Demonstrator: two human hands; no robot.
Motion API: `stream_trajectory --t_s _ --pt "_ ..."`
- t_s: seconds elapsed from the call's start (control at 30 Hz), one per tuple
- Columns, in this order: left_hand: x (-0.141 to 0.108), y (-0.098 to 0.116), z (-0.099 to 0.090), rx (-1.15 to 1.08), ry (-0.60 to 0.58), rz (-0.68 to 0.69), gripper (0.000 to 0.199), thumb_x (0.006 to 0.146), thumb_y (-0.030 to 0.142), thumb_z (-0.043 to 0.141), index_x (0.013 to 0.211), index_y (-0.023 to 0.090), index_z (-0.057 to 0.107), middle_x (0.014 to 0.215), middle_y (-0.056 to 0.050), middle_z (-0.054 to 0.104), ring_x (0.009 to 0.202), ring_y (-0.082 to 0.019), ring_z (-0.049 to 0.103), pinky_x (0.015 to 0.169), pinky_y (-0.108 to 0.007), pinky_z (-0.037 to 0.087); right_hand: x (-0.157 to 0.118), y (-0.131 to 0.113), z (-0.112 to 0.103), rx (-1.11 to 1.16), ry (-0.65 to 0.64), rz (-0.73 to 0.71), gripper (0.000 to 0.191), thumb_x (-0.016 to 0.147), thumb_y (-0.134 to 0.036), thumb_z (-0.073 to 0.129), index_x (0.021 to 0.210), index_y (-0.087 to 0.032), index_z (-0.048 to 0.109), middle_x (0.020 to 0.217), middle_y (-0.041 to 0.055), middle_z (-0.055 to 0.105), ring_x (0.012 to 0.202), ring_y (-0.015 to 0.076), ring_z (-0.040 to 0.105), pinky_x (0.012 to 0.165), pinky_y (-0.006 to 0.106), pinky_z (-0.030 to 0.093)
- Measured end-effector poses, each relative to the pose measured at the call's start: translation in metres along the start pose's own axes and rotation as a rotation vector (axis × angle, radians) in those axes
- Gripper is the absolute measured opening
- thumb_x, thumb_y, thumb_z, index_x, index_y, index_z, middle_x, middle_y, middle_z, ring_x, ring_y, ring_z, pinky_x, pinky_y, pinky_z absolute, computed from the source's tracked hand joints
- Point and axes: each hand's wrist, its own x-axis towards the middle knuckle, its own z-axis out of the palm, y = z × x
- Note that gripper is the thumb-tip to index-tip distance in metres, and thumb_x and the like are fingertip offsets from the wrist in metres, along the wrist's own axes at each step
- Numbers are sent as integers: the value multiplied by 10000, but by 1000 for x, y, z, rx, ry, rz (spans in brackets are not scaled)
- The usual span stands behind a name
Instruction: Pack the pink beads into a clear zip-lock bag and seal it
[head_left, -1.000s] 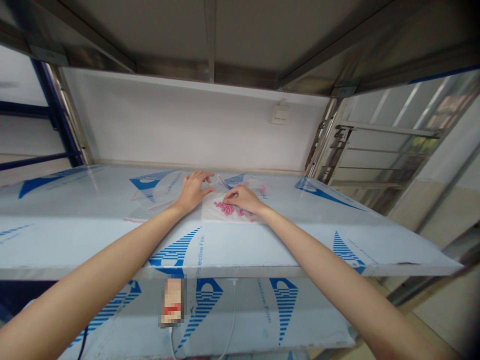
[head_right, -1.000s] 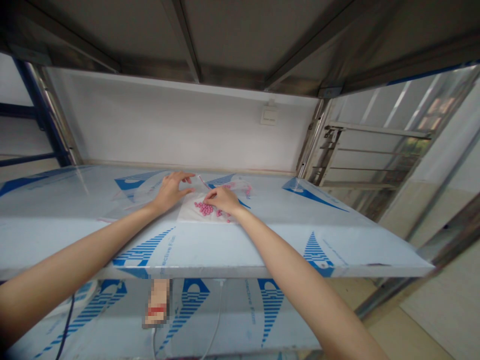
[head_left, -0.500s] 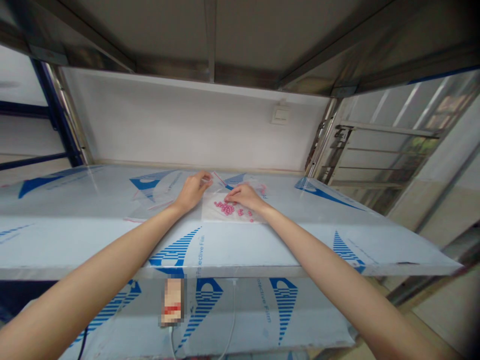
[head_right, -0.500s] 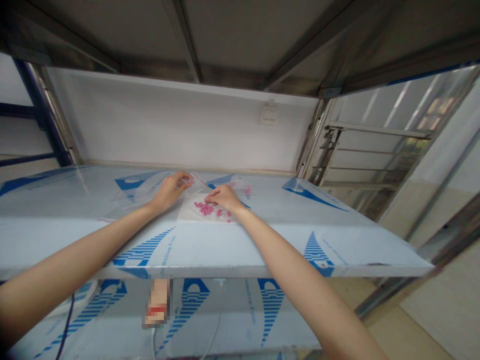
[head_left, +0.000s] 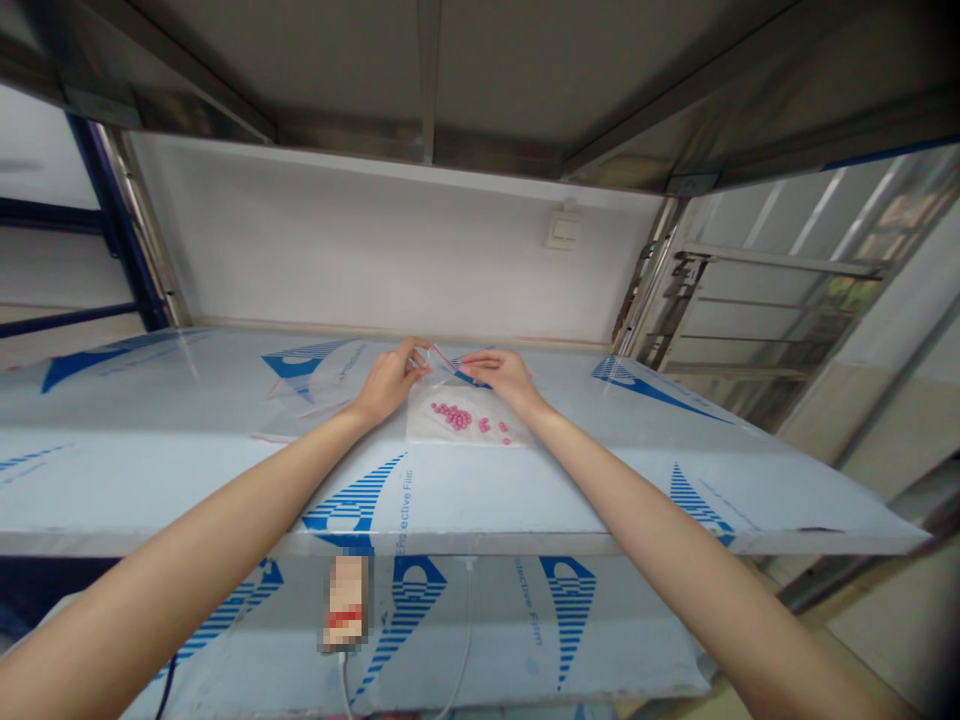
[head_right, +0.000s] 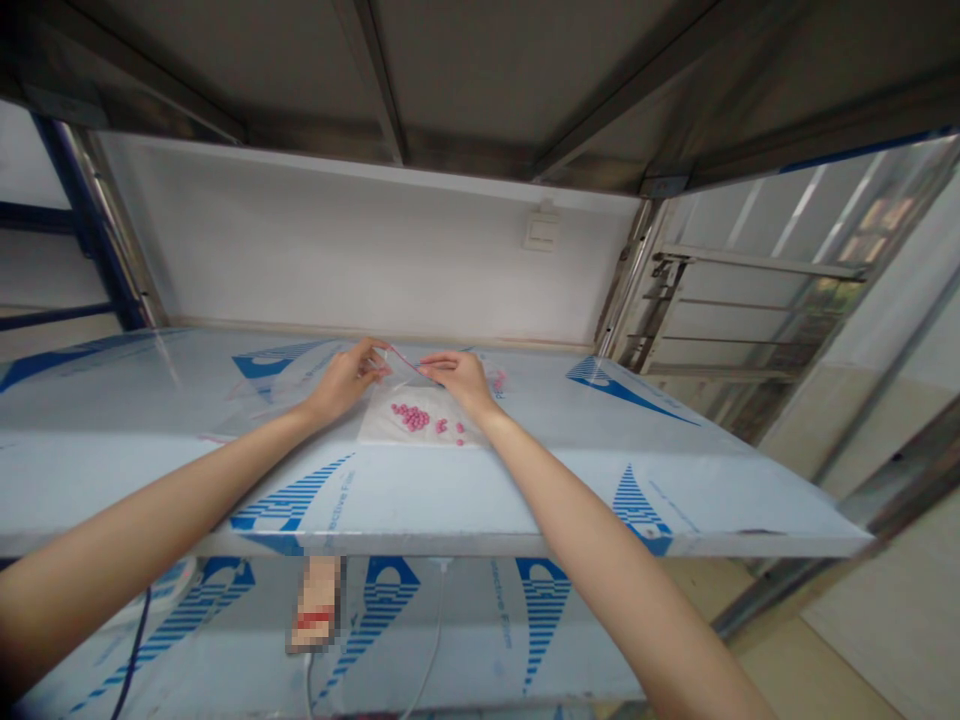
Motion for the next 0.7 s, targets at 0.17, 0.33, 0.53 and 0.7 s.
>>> stream_trajectory --t_s 0.17,0.33,0.53,0.7 --pt "-2 11 3 -29 -31 56 318 785 202 506 1102 199 523 849 -12 667 644 -142 645 697 -282 491 2 -2 1 -12 67 -183 225 658 -285 745 843 -159 713 840 75 730 809 175 667 771 298 495" --pt "-3 17 6 -8 -50 89 290 800 192 509 1088 196 536 860 -18 672 678 -150 652 707 -286 486 2 -1 4 -28 34 -201 228 667 -320 735 829 -162 705 831 71 725 794 180 664 775 306 496" --pt "-2 12 7 -12 -24 48 274 811 239 542 1081 193 553 915 -36 678 670 -144 638 670 -271 489 1 -2 4 -16 11 -205 284 749 -439 651 829 -170 689 859 76 720 813 188 660 768 308 499" --pt "-1 13 6 -49 28 42 311 812 206 514 1121 188 548 913 -37 679 688 -142 629 670 -266 481 -2 -7 3 -65 -21 -251 294 798 -421 614 950 -177 677 914 69 715 880 184 653 817 310 476"
